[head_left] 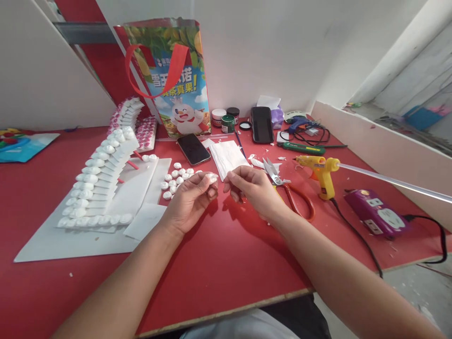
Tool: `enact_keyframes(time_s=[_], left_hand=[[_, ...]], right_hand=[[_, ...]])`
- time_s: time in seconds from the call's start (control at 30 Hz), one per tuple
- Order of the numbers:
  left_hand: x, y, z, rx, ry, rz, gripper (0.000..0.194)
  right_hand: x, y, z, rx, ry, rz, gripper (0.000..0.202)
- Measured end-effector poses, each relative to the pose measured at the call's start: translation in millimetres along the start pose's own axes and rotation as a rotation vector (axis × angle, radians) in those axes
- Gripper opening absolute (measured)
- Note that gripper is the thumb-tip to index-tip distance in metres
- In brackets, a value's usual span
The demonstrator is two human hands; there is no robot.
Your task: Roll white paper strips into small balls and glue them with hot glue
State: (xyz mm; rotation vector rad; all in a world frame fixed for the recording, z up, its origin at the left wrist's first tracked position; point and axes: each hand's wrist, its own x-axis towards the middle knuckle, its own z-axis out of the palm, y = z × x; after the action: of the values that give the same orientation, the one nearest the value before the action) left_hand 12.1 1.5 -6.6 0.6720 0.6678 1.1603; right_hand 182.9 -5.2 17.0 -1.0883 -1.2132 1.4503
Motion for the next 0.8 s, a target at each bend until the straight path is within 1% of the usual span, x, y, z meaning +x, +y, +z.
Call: enact_keyframes(time_s=[0.13,0.27,0.4,0.47,0.57,0.63,0.7,0.8], left_hand=[[-0.2,0.6,0.0,-0.034,0.004,-0.012,0.024],[0.4,0.9,0.0,-0.035,0.007,-0.01,0.03],[1.8,-1.2,-1.3,0.029,-0.006,0.038,0.024],[2.0,-2.5,-2.9,0.12,-0.009,0.084,0.023],[1.3,-3.4,-5.1,0.33,0.001,0.181,0.019],[0.0,-3.0,-5.3,0.486,-0.007,0.242,0.015],[-2.1,-1.9,-4.2,0.608,-0.021,0.274,0.012],[-6.1,-0.2,-1.5,0.691,-0.04,0.274,0.019]], right_hand=[[0.8,-0.5,-0.6,-0.013,0.018,-0.002,0.023],[0.4,-1.7,-0.6,-0.015,0.001,-0.021,0.018],[-1.7,-4.4,1.3,-0.026,-0.001,-0.01,0.022],[-2.6,-5.6,2.3,-0.026,-0.001,0.016,0.028],[-3.3,-5.9,2.9,-0.008,-0.03,0.051,0.034],[-3.4,-5.0,2.4,-0.019,-0.063,0.053,0.032],[-3.0,-3.7,1.4,-0.051,-0.082,0.048,0.027],[-0.9,-2.2,-0.4,-0.072,-0.071,0.034,0.022]])
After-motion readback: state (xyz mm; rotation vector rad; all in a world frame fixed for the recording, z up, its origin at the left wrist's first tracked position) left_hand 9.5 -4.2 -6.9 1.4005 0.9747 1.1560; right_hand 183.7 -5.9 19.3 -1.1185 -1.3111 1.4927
